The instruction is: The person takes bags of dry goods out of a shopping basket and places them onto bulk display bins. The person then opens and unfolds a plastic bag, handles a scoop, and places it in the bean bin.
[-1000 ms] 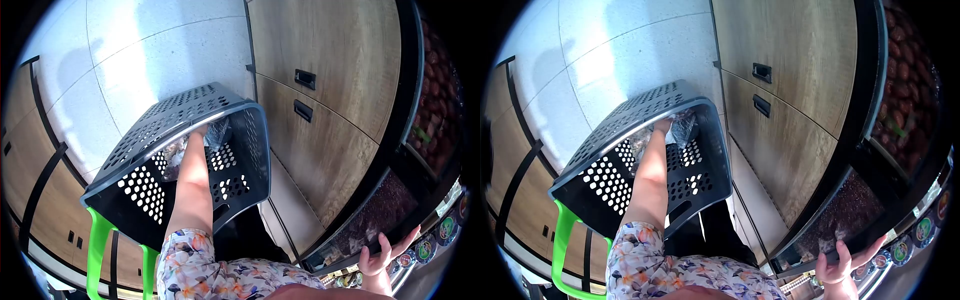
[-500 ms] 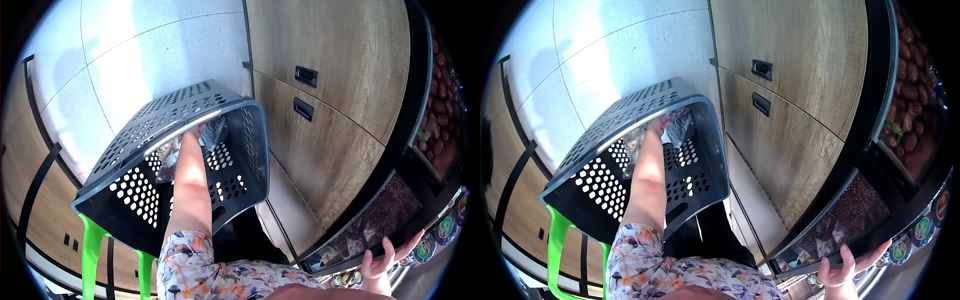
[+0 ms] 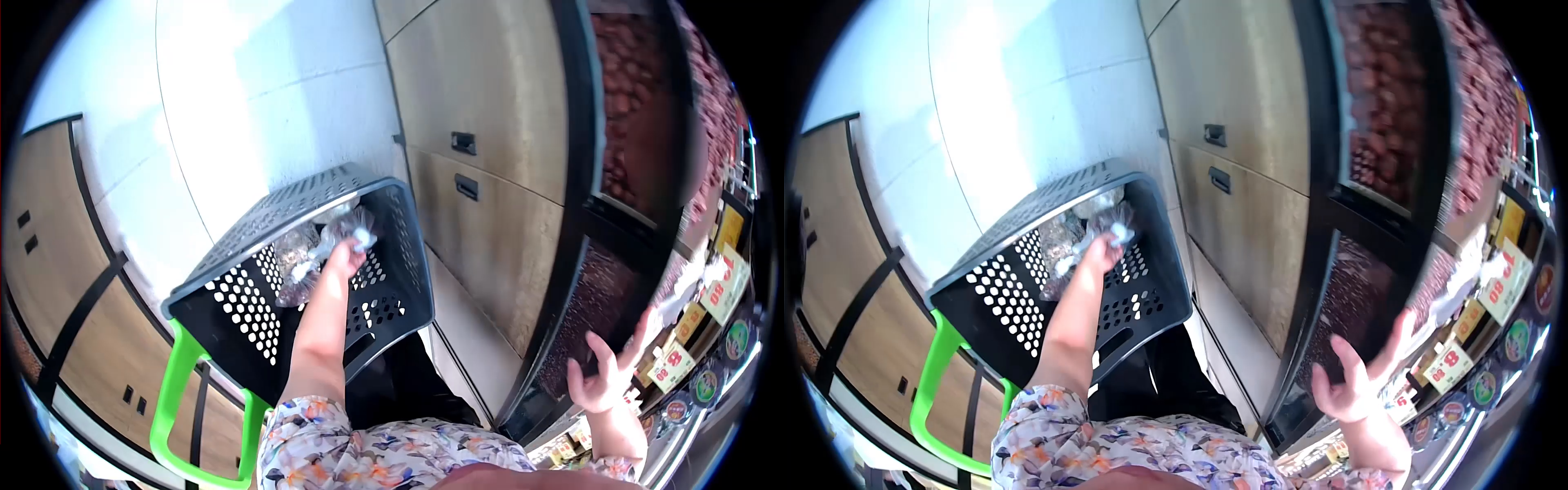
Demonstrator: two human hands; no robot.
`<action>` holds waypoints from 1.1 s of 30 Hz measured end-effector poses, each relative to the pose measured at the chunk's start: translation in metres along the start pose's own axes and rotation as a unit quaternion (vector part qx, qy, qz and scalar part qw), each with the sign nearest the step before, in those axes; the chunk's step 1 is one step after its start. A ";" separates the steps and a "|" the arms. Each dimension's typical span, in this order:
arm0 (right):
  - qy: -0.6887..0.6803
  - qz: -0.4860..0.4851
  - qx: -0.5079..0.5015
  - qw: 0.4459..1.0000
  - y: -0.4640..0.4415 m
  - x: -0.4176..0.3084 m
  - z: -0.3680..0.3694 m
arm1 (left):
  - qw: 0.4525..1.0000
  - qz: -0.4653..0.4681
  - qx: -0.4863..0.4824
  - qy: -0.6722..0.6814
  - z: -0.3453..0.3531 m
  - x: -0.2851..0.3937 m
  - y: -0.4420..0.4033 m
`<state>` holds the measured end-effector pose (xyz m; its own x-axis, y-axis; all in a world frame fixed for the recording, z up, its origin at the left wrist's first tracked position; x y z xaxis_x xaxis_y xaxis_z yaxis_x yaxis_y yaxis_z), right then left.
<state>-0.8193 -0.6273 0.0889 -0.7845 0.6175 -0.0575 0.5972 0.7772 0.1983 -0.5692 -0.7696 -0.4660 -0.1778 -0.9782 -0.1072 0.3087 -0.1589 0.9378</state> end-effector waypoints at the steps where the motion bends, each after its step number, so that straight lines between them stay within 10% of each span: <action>1: -0.021 0.000 0.008 1.000 0.001 0.001 0.001 | 0.999 0.001 0.027 0.032 0.007 -0.003 0.029; 5: -0.039 0.008 0.049 0.998 -0.001 0.003 -0.008 | 0.992 -0.005 0.018 0.123 0.027 -0.009 0.121; 12: -0.092 0.016 0.058 0.994 0.007 0.006 -0.023 | 0.957 -0.071 -0.276 0.045 0.105 -0.007 0.285; 21: -0.128 -0.002 0.108 0.986 0.026 0.016 -0.016 | 0.720 0.036 -0.689 -0.075 0.362 0.000 0.468; 28: -0.114 -0.004 0.116 0.987 0.031 0.022 -0.019 | 0.739 0.078 -0.655 -0.137 0.590 -0.054 0.483; 33: -0.119 -0.004 0.134 0.984 0.031 0.022 -0.011 | 0.783 0.184 -0.534 -0.261 0.584 -0.068 0.454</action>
<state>-0.8200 -0.5911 0.1045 -0.7469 0.5972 -0.2925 0.6389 0.7664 -0.0666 -0.9631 -0.6972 0.1602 -0.1644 -0.8409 0.5156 0.9844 -0.1729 0.0319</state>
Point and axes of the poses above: each hand's wrist, its own y-axis away from the middle knuckle, its own z-axis out of the palm, x = y × z, the point moved 3 cm from there along -y, towards the middle knuckle, and after that the axes turned 3 degrees about z, right-handed, at the moved point
